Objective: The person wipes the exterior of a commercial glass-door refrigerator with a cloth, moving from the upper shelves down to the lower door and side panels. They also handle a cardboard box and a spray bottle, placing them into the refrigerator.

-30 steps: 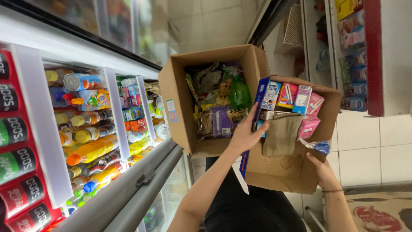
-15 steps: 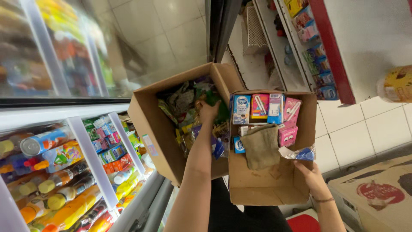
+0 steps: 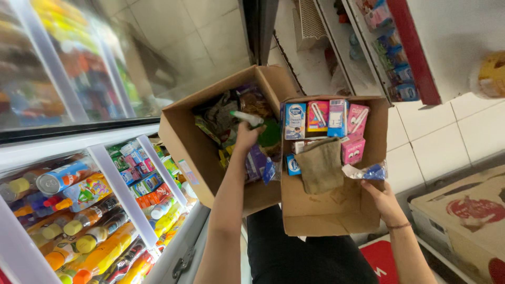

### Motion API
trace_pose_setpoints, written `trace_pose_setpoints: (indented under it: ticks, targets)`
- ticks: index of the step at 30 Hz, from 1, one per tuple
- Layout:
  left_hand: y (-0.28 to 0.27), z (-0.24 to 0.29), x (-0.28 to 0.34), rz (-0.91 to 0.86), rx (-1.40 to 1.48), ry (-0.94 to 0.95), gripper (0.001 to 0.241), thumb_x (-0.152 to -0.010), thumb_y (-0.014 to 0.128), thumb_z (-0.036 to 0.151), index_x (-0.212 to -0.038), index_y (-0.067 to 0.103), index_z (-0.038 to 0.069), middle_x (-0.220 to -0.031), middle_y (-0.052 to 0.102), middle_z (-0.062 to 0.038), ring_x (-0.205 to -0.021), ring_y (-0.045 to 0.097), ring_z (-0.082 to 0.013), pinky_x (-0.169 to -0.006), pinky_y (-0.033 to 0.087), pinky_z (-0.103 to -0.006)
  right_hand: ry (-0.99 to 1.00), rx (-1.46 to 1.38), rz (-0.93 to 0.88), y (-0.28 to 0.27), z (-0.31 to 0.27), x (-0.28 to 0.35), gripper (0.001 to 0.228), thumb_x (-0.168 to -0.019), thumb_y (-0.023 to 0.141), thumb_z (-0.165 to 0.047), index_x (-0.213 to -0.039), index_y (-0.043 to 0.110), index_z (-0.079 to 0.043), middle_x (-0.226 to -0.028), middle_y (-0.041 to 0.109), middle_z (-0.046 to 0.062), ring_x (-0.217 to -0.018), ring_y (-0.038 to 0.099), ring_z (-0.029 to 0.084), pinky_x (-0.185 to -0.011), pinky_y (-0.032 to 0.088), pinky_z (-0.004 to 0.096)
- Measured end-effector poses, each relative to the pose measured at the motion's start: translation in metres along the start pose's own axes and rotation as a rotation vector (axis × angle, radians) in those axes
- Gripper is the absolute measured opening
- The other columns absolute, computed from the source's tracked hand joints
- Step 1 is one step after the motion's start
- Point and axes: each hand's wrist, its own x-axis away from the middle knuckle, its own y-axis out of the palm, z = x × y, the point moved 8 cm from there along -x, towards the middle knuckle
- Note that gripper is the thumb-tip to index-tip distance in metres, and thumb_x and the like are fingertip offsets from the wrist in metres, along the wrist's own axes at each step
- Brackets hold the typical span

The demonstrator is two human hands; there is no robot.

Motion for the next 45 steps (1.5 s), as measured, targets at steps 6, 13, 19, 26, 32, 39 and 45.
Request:
trace_pose_setpoints:
  ticks: [6,13,19,26,32,39,45]
  targets:
    - [-0.072,0.077,0.084,0.186,0.352,0.319,0.016,-0.091,0.075,0.013,-0.095,0.066,0.0,-0.112,0.074,-0.021,-0.109,0.071,-0.0317,-0.105,0.055,-0.0469,-0.047,-0.024,-0.155,0.012,-0.017,0.006,0.035,-0.093,0.07,-0.016,-0.123,0.066,0.001,-0.115,0.072,0.008,-0.105,0.066,0.018,-0.09,0.052,0.034]
    - [-0.039,0.116,0.167,-0.504,0.719,-0.112,0.05,-0.088,0.058,0.019,-0.132,0.062,-0.004,-0.129,0.066,-0.023,-0.111,0.072,-0.0339,-0.099,0.054,-0.0474,-0.088,0.023,-0.217,0.019,-0.029,0.006,0.034,-0.096,0.067,-0.018,-0.123,0.067,0.003,-0.115,0.073,0.008,-0.105,0.066,0.017,-0.091,0.052,0.032]
    - [0.008,0.125,0.214,-0.484,0.21,-0.067,0.108,-0.073,0.063,0.006,-0.162,0.002,0.017,-0.154,0.054,-0.003,-0.093,0.055,-0.0143,-0.105,0.04,-0.0269,-0.094,-0.02,-0.255,0.016,-0.017,-0.012,0.041,-0.105,0.052,-0.027,-0.14,0.056,-0.004,-0.132,0.064,0.004,-0.116,0.06,0.011,-0.096,0.049,0.029]
    - [0.007,0.131,0.247,-0.504,0.399,-0.128,0.105,-0.074,0.064,0.002,-0.166,0.014,0.013,-0.158,0.049,0.002,-0.092,0.055,-0.0069,-0.089,0.046,-0.0238,-0.029,-0.001,-0.24,0.008,-0.039,-0.002,0.043,-0.11,0.041,-0.029,-0.138,0.055,0.0,-0.127,0.065,0.01,-0.113,0.062,0.02,-0.092,0.052,0.035]
    - [-0.039,0.116,0.273,-0.419,0.382,0.002,0.086,-0.077,0.066,0.0,-0.158,0.04,0.011,-0.151,0.054,0.007,-0.096,0.053,-0.0035,-0.087,0.047,-0.0204,-0.006,0.079,-0.306,0.041,-0.068,0.026,0.044,-0.109,0.041,-0.03,-0.141,0.053,-0.002,-0.13,0.064,0.009,-0.116,0.061,0.018,-0.095,0.05,0.033]
    - [-0.043,0.079,0.277,-0.287,0.294,-0.052,0.067,-0.089,0.074,0.017,-0.152,0.053,0.014,-0.115,0.066,0.005,-0.087,0.052,-0.0051,-0.085,0.047,-0.0232,-0.077,0.167,-0.342,0.073,-0.07,0.016,0.049,-0.109,0.041,-0.035,-0.143,0.051,-0.002,-0.133,0.061,0.009,-0.118,0.057,0.018,-0.098,0.048,0.034]
    - [-0.072,0.142,0.285,0.022,0.021,0.082,0.051,-0.093,0.072,0.02,-0.142,0.064,0.008,-0.098,0.072,-0.012,-0.083,0.063,-0.0089,-0.075,0.053,-0.0278,-0.296,0.46,-0.308,0.06,-0.068,0.003,0.053,-0.111,0.039,-0.038,-0.142,0.052,0.003,-0.139,0.06,0.012,-0.13,0.051,0.019,-0.11,0.038,0.033]
